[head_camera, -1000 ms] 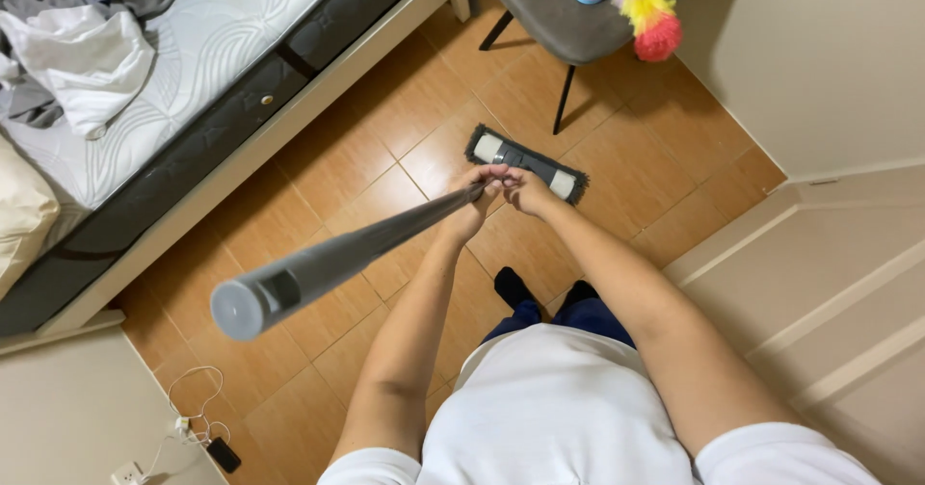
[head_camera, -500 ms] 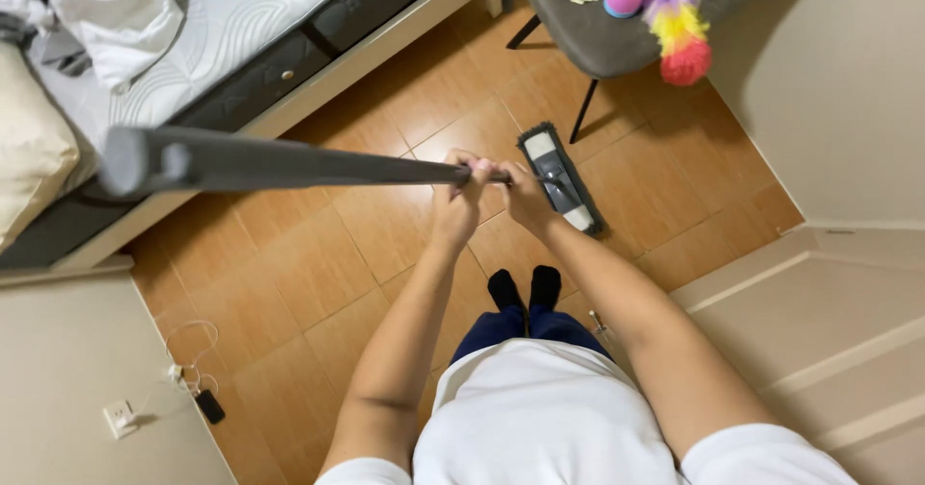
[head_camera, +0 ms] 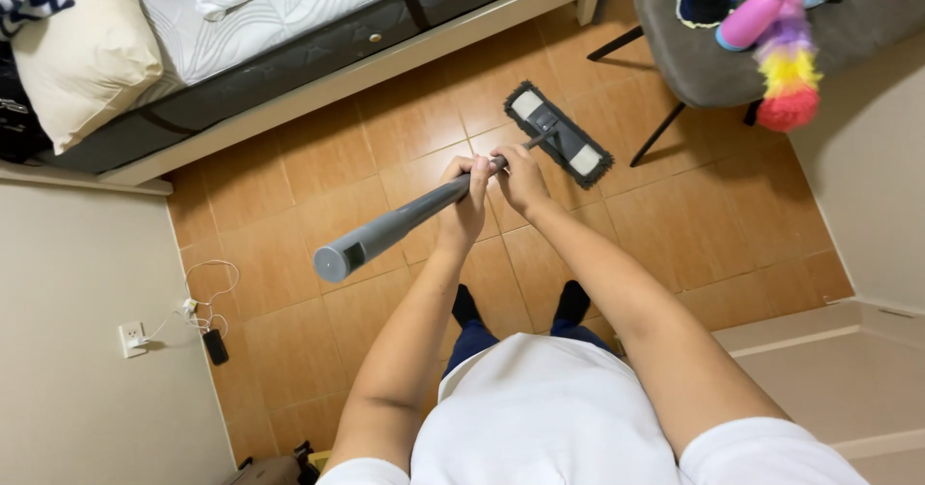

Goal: The person mops the tiled floor of a bedroom using a flat mop and a pink spray bottle. They spray the floor and mop around the bed, a chair, and a small wooden cabinet, moving the mop back and forth to clean the surface.

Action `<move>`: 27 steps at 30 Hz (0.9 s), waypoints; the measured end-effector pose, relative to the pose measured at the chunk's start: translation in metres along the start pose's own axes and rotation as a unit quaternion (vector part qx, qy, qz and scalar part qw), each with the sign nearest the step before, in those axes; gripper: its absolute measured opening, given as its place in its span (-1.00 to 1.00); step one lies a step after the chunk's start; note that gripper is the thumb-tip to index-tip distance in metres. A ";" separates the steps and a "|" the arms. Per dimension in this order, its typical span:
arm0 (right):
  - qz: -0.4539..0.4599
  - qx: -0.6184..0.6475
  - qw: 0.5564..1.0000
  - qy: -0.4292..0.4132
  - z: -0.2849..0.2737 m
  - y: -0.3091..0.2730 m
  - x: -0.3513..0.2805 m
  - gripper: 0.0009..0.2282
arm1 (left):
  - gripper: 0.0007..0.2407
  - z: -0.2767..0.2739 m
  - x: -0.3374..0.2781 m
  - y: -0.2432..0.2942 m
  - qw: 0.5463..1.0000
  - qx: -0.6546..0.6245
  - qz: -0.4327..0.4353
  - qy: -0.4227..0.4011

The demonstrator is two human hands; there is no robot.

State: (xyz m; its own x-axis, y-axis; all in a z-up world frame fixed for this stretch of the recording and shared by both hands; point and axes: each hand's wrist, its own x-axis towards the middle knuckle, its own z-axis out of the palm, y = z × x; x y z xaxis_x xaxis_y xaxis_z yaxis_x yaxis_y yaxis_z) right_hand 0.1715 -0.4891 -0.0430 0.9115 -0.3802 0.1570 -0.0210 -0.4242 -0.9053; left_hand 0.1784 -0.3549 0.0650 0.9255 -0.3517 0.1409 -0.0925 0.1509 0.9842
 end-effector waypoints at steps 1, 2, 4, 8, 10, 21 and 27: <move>0.000 0.000 1.000 0.001 0.017 0.004 -0.002 -0.79 | -0.89 -0.012 0.001 0.002 1.000 0.000 0.000 -0.001; 0.020 -0.017 1.000 0.003 0.033 0.008 -0.002 -0.79 | -0.85 -0.023 0.003 0.005 1.000 0.027 0.005 0.006; 0.043 -0.033 0.998 0.006 0.062 0.015 -0.006 -0.79 | -0.81 -0.047 -0.001 0.005 0.998 0.054 0.006 0.011; 0.027 -0.149 0.988 -0.008 0.110 0.047 -0.017 -0.70 | -0.84 -0.092 -0.021 -0.018 0.998 0.027 0.058 0.013; 0.015 -0.184 0.983 -0.003 0.133 0.090 -0.023 -0.69 | -0.85 -0.105 -0.028 -0.034 0.997 0.010 0.070 0.008; 0.154 -0.126 0.979 0.035 0.126 -0.013 0.007 -0.60 | -0.85 -0.127 0.033 -0.017 0.994 0.088 0.041 -0.046; 0.008 0.009 0.998 0.065 0.119 -0.078 -0.001 -0.66 | -0.85 -0.129 0.050 0.060 0.981 0.090 0.089 -0.149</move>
State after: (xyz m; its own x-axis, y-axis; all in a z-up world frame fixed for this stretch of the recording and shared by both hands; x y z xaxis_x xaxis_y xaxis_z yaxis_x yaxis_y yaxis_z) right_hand 0.2212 -0.3578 -0.0190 0.8503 -0.4904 0.1909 -0.0272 -0.4034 -0.9146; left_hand 0.2669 -0.2439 0.1169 0.7430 -0.5929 0.3104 -0.3311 0.0773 0.9404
